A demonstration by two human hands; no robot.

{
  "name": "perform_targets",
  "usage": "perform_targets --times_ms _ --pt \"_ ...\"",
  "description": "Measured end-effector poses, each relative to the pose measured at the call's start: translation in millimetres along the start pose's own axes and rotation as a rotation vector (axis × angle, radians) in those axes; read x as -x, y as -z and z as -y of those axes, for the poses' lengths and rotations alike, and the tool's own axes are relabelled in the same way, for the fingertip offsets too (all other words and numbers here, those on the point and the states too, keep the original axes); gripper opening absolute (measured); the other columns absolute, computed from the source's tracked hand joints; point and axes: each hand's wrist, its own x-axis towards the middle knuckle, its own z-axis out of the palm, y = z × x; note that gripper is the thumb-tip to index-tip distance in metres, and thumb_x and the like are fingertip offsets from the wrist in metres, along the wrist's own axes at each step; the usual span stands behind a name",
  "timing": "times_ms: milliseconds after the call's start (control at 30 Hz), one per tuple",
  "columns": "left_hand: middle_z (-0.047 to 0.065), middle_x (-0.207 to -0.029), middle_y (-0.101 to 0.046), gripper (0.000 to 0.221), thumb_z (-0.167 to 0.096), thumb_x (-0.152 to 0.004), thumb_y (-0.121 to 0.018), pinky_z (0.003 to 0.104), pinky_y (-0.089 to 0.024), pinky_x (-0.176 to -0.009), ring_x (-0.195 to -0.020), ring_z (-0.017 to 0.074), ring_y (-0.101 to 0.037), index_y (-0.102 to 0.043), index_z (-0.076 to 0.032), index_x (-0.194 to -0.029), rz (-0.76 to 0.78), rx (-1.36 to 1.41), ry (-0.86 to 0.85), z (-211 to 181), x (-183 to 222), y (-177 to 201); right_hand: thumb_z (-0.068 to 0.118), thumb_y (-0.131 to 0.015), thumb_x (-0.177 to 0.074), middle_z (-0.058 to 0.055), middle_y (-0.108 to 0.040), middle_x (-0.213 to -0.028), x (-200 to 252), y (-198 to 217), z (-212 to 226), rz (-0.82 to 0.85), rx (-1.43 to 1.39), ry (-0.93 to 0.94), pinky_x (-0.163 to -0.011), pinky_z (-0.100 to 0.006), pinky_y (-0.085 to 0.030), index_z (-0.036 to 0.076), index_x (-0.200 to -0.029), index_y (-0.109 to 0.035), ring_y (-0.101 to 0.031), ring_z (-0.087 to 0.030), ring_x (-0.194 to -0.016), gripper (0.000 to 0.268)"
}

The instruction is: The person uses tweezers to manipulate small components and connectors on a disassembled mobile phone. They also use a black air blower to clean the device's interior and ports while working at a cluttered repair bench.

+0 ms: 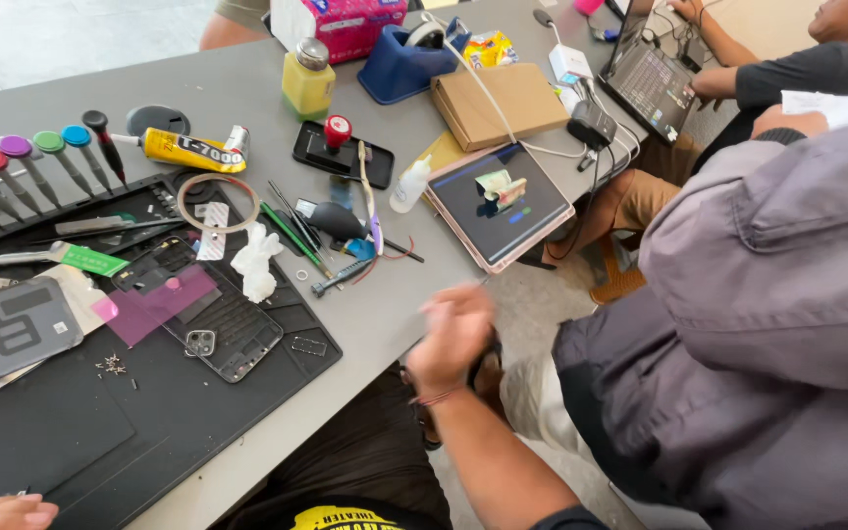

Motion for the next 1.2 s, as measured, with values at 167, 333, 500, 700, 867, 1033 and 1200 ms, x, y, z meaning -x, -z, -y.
perform_targets --times_ms 167,333,500,700,867,1033,1200 --pt "-0.018 -0.143 -0.074 0.079 -0.072 -0.059 -0.068 0.043 -0.048 -0.114 -0.145 0.0123 -0.058 -0.076 -0.039 -0.131 0.187 0.215 0.027 -59 -4 53 0.016 -0.048 -0.091 -0.012 -0.063 -0.076 -99 81 -109 -0.852 -0.435 -0.946 -0.047 -0.032 -0.031 0.011 -0.094 -0.047 -0.044 -0.016 -0.050 0.007" --pt "-0.006 -0.139 -0.072 0.028 -0.038 -0.069 -0.078 0.038 -0.051 -0.110 -0.135 0.0182 -0.064 -0.070 -0.023 -0.091 0.008 0.229 -0.177 -146 -15 81 0.009 -0.042 -0.091 -0.001 -0.045 -0.069 -79 77 -83 -0.595 -0.446 -0.996 -0.049 -0.028 -0.026 0.011 -0.112 -0.049 -0.035 -0.011 -0.051 0.022" --pt "0.023 -0.096 -0.070 0.029 0.003 -0.087 -0.051 0.042 -0.055 -0.083 -0.083 0.0341 -0.068 -0.029 -0.009 -0.074 -0.623 0.375 -0.249 -322 -37 138 0.010 -0.050 -0.103 -0.003 -0.044 -0.064 -22 22 -3 0.049 -0.040 -0.498 -0.052 -0.027 -0.040 0.005 -0.107 -0.061 -0.043 -0.011 -0.053 0.012" --pt "0.031 -0.091 -0.064 0.029 0.007 -0.086 -0.045 0.043 -0.056 -0.066 -0.072 0.0393 -0.065 -0.026 -0.008 -0.071 -0.630 0.358 -0.565 -305 -45 139 0.004 -0.061 -0.099 -0.005 -0.068 -0.094 -49 -23 23 0.722 0.352 0.197 -0.083 -0.038 -0.052 0.006 -0.110 -0.070 -0.058 -0.023 -0.084 0.014" --pt "0.030 -0.098 -0.066 0.025 -0.009 -0.092 -0.045 0.046 -0.058 -0.069 -0.077 0.0379 -0.067 -0.031 -0.008 -0.072 -0.534 0.369 -0.526 -304 -39 141 0.004 -0.066 -0.094 -0.005 -0.070 -0.099 -72 -29 -10 0.730 0.578 0.151 -0.083 -0.039 -0.050 0.009 -0.106 -0.073 -0.060 -0.026 -0.087 0.015" --pt "0.028 -0.100 -0.066 0.025 -0.013 -0.094 -0.044 0.046 -0.057 -0.070 -0.078 0.0370 -0.067 -0.032 -0.009 -0.073 -0.459 0.349 -0.566 -292 -45 145 0.016 -0.065 -0.096 -0.002 -0.074 -0.094 -90 -17 -23 0.771 0.703 -0.087 -0.080 -0.040 -0.051 0.013 -0.109 -0.072 -0.065 -0.023 -0.081 0.015" --pt "0.029 -0.101 -0.066 0.028 -0.018 -0.095 -0.043 0.046 -0.056 -0.071 -0.077 0.0364 -0.066 -0.033 -0.008 -0.071 -0.433 0.286 -0.560 -293 -47 155 0.030 -0.064 -0.097 0.001 -0.075 -0.084 -85 -18 13 0.838 0.765 -0.293 -0.079 -0.041 -0.050 0.018 -0.100 -0.073 -0.070 -0.024 -0.083 0.015"
